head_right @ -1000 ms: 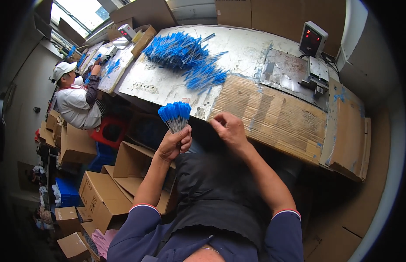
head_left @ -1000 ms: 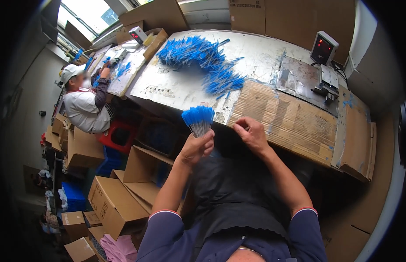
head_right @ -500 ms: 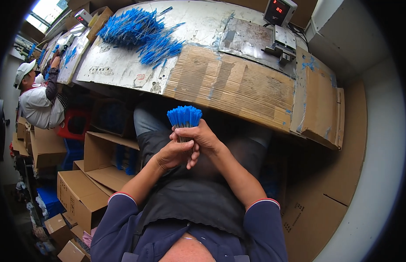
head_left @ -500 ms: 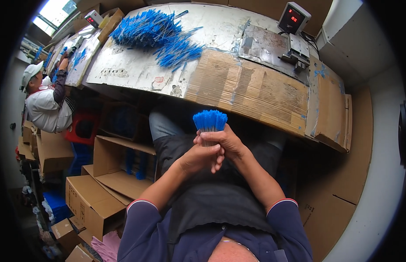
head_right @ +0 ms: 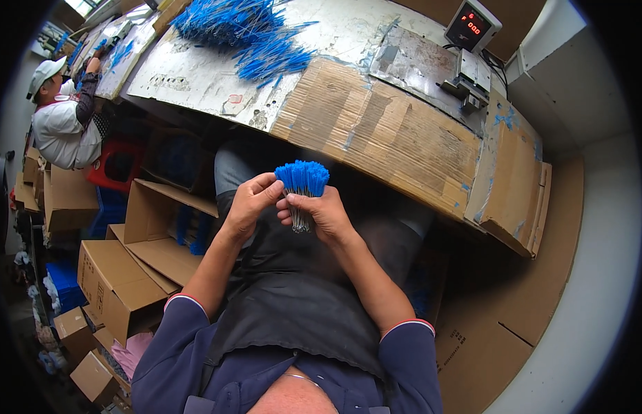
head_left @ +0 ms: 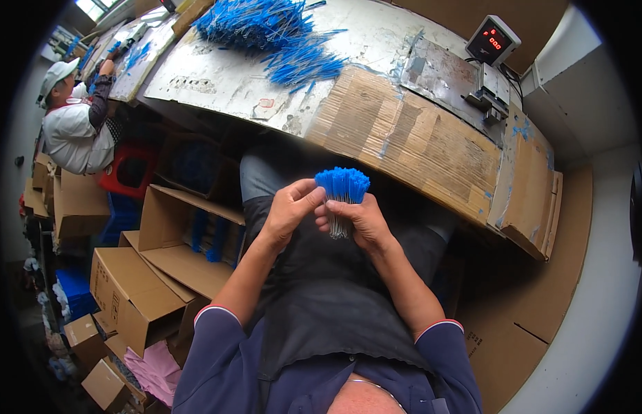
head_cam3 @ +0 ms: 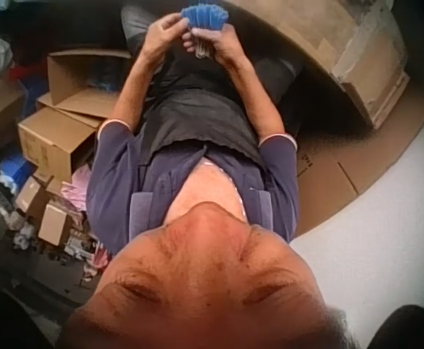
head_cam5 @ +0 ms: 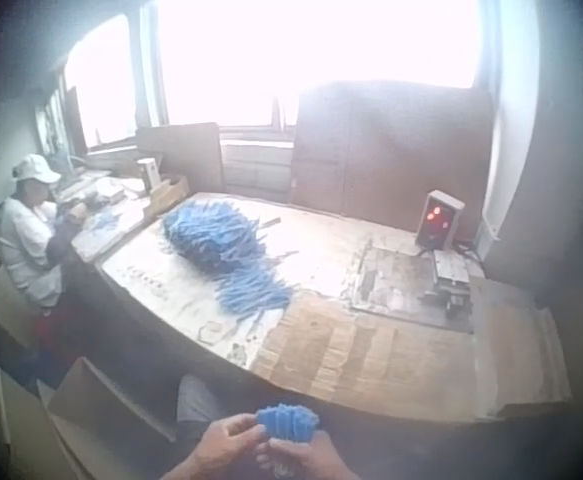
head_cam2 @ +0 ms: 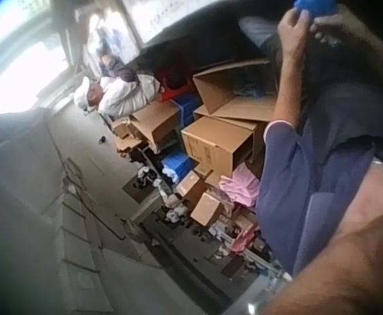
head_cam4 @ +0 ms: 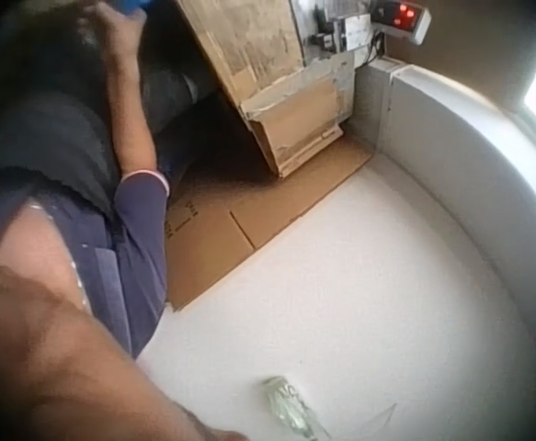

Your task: Sorting, bundling, and packing small blue plastic components at a factory workstation.

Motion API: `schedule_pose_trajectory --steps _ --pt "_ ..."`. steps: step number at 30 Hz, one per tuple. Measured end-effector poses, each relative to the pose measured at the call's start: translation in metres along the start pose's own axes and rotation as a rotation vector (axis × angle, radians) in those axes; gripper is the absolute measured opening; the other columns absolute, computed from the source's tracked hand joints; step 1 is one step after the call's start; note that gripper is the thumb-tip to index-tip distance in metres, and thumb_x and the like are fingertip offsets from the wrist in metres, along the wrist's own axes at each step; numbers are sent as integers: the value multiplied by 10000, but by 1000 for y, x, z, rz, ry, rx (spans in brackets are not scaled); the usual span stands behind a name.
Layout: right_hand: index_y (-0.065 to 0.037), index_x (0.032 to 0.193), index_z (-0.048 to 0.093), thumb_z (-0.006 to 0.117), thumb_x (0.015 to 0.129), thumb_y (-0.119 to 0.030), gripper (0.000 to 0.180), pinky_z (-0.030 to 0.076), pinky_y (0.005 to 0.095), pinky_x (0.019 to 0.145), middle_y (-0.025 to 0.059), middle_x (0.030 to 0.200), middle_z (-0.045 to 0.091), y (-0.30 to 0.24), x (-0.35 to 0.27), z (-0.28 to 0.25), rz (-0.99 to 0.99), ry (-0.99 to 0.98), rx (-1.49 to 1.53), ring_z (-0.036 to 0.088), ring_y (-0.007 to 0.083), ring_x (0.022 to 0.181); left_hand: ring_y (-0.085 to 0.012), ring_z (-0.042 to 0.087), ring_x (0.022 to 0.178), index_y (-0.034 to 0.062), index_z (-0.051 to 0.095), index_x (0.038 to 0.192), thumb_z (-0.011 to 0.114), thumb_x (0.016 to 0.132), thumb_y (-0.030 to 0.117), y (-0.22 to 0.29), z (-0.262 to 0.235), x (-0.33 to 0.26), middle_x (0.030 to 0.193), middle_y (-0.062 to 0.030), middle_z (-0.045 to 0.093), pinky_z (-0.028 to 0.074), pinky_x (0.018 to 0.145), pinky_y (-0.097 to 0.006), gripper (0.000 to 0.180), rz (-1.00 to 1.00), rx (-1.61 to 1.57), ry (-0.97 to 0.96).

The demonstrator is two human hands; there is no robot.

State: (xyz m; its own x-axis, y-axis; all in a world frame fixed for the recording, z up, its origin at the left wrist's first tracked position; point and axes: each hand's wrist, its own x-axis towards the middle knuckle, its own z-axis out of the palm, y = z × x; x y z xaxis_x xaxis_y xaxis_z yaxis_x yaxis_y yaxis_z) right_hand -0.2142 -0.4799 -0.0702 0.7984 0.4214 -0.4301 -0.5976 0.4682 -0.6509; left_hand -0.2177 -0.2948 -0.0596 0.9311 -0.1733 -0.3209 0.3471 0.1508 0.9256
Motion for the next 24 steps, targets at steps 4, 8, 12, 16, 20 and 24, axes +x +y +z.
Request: schedule_pose_trajectory --steps 4,8,12,16,20,24 --pt "64 1183 662 717 910 -60 305 658 402 738 184 989 741 9 0 4 3 -50 24 758 285 833 -61 539 641 6 646 1060 573 1062 170 -13 -1 -3 811 -4 609 498 546 -228 179 -47 -139 11" --pt "65 1252 633 723 894 -69 393 655 441 812 214 1079 727 14 4 7 25 -88 175 755 312 913 -55 557 650 10 648 1066 570 1063 170 -21 -2 -6 813 -6 618 503 555 -217 178 -8 -181 107" --pt "62 1269 624 726 881 -65 421 651 453 834 219 1104 720 19 7 5 31 -95 217 749 318 951 -59 597 689 3 661 1082 599 1048 158 -16 -1 -9 862 -18 660 519 593 -203 170 -26 -204 139" --pt "53 1275 628 721 870 -42 427 652 448 837 200 1115 721 21 7 7 22 -68 260 746 307 968 -64 618 715 -1 675 1101 633 1030 150 -13 1 -10 907 -20 685 527 620 -201 173 0 -215 155" --pt "44 1271 638 714 864 -19 419 657 435 823 167 1099 727 21 8 7 29 -35 321 746 275 924 -66 627 761 -6 678 1134 641 1024 144 -19 -4 -9 930 -16 690 529 676 -210 190 30 -206 120" --pt "36 1239 657 717 859 -9 388 663 435 792 151 1079 729 23 8 6 13 6 339 740 258 888 -59 610 812 -4 679 1185 651 1018 149 -19 1 -8 977 -11 695 511 748 -212 227 51 -260 137"
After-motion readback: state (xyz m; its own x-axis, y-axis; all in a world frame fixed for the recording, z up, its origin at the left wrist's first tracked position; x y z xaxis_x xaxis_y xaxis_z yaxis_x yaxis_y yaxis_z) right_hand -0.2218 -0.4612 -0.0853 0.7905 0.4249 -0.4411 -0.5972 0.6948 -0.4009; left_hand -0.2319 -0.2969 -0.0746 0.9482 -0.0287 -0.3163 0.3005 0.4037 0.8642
